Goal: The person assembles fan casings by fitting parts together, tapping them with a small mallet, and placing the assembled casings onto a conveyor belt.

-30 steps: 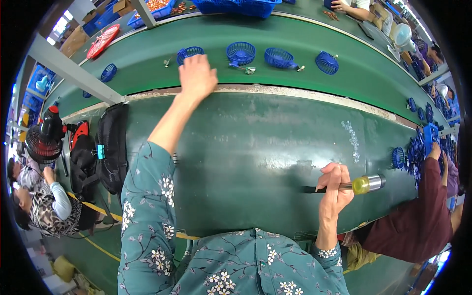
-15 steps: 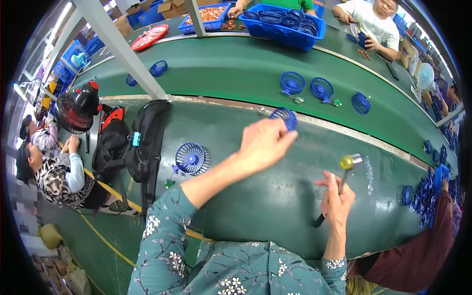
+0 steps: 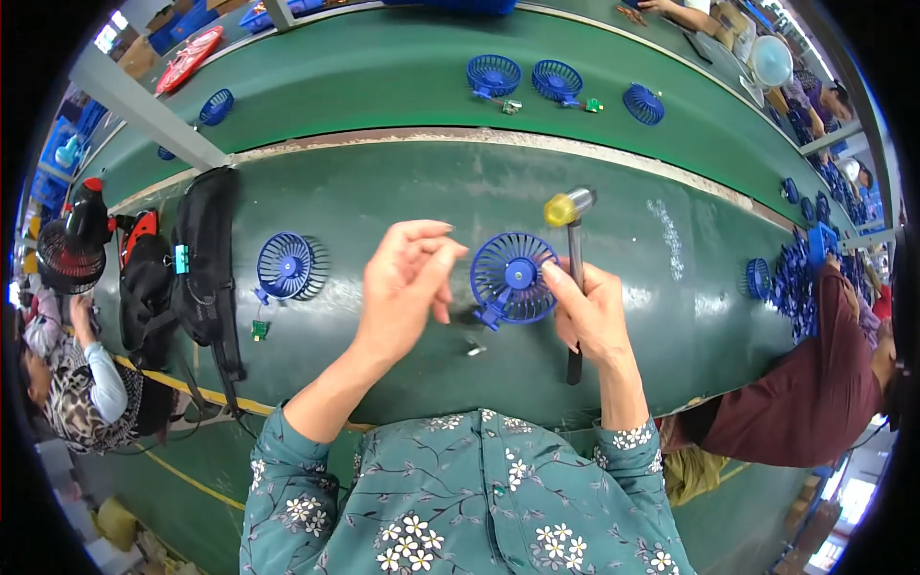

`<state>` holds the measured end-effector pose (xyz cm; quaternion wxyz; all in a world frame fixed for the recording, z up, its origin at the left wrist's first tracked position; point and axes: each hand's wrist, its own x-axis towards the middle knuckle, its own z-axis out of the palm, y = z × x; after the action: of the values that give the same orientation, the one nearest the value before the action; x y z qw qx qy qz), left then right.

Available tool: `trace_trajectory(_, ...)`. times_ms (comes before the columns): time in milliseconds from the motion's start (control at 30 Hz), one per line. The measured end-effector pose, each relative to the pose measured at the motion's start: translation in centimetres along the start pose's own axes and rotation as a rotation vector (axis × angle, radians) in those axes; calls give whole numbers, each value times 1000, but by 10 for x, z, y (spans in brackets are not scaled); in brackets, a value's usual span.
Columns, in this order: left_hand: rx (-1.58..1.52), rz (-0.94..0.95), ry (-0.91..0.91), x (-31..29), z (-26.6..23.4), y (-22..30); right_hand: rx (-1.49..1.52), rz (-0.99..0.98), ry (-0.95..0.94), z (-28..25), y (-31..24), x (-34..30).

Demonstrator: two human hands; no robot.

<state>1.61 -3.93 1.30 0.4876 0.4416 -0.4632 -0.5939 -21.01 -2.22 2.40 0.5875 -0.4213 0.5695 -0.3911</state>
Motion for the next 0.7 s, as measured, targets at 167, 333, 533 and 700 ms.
trace_trajectory(167, -150, -381, -197, -19, -6, -10, 29, 69, -72, -8, -5, 10)
trace_trajectory(333, -368, -573, -385, -26, 8, -13, -42, 83, -155, -7, -11, 22)
trace_trajectory(533, -539, -585, -378, -27, 16, -14, -167, 89, -178, 3, -24, 26)
trace_trajectory(700, -606, -574, -316, -29, 21, -23, -193, 14, -152, 10, -22, 24)
